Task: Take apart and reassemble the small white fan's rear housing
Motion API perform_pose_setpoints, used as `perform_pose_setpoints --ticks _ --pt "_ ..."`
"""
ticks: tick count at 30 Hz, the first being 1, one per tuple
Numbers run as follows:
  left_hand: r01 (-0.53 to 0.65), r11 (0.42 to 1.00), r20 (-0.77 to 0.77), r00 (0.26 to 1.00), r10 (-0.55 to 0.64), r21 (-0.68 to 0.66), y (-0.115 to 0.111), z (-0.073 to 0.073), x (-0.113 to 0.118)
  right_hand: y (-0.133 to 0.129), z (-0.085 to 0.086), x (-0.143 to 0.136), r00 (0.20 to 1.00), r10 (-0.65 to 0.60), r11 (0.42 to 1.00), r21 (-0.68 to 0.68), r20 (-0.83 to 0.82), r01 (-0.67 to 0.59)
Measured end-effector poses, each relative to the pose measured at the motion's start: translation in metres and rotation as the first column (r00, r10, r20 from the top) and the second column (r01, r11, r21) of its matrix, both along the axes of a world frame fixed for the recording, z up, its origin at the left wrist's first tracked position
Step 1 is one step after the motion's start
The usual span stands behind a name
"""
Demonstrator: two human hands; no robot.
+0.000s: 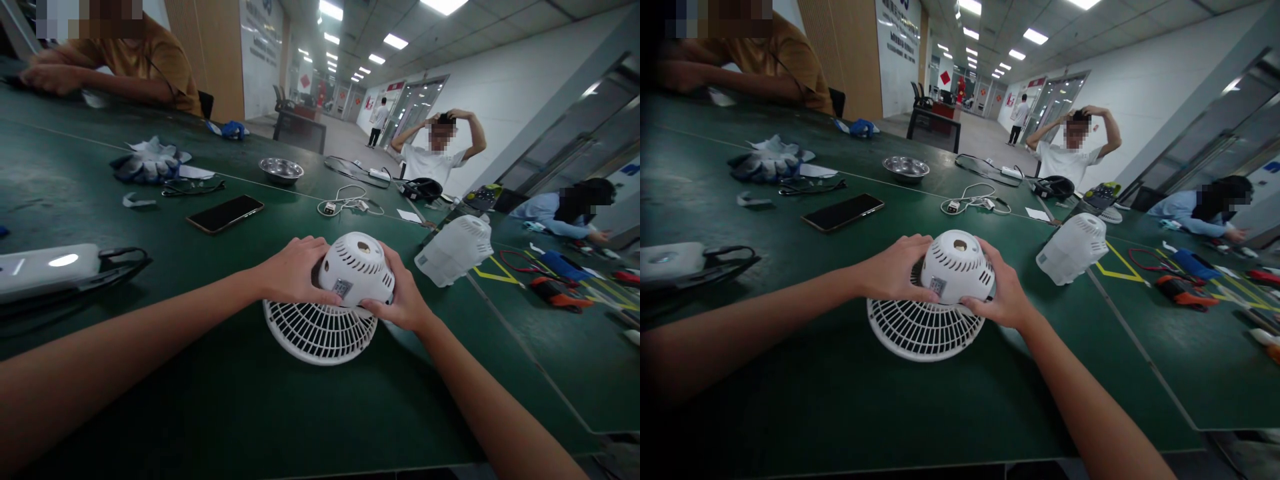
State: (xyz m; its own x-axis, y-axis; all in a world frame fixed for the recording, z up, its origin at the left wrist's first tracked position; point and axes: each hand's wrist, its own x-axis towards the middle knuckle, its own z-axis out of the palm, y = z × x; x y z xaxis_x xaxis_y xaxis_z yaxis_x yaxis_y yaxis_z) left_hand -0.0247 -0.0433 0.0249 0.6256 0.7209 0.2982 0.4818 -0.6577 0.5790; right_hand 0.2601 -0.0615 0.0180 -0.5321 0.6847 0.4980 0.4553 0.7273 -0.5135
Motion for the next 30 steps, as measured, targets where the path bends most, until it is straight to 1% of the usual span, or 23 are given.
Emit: perform_pose_setpoints --ticks 4,10,14,18,21,24,26,27,30 --pt "-0.026 0.998 0.045 0.999 0.028 -0.053 0.001 -0.002 0.001 -0.001 0.000 -0.001 1.000 -0.010 0.999 -0.031 0.028 0.011" --pt "-0.045 0.999 -0.028 0.999 0.044 -0.028 0.002 -0.002 0.001 0.003 -0.003 -0.001 0.999 -0.043 0.995 -0.085 0.000 0.043" --pt "-0.045 0.999 -0.040 0.998 0.043 -0.028 0.001 -0.001 0.000 0.001 -0.002 -0.003 0.998 -0.055 0.995 -0.085 0.007 0.055" --pt "-0.039 0.999 -0.031 0.999 0.038 -0.036 0.001 -0.001 -0.001 -0.002 -0.005 -0.006 0.997 -0.071 0.996 -0.052 0.022 0.072" --pt "-0.029 0.999 -0.036 0.999 0.028 -0.024 0.002 -0.001 -0.002 -0.004 -0.006 -0.006 0.994 -0.096 0.995 0.019 0.049 0.095" --pt "-0.038 0.999 0.047 0.998 0.039 -0.025 0.003 -0.003 -0.003 -0.006 -0.005 -0.004 0.993 -0.097 0.994 0.066 0.066 0.092" --pt "-0.044 0.997 0.133 0.990 0.052 -0.058 0.002 -0.005 -0.005 -0.007 -0.006 -0.002 0.997 -0.063 0.998 0.021 0.053 0.062" --pt "-0.029 0.997 0.165 0.985 0.041 -0.078 0.002 -0.006 -0.005 -0.008 -0.007 -0.001 0.998 -0.044 0.999 -0.020 0.037 0.045" --pt "0.081 0.993 0.179 0.982 -0.064 -0.090 -0.003 -0.007 -0.005 -0.009 -0.010 0.000 1.000 0.000 0.992 -0.129 -0.024 -0.003"
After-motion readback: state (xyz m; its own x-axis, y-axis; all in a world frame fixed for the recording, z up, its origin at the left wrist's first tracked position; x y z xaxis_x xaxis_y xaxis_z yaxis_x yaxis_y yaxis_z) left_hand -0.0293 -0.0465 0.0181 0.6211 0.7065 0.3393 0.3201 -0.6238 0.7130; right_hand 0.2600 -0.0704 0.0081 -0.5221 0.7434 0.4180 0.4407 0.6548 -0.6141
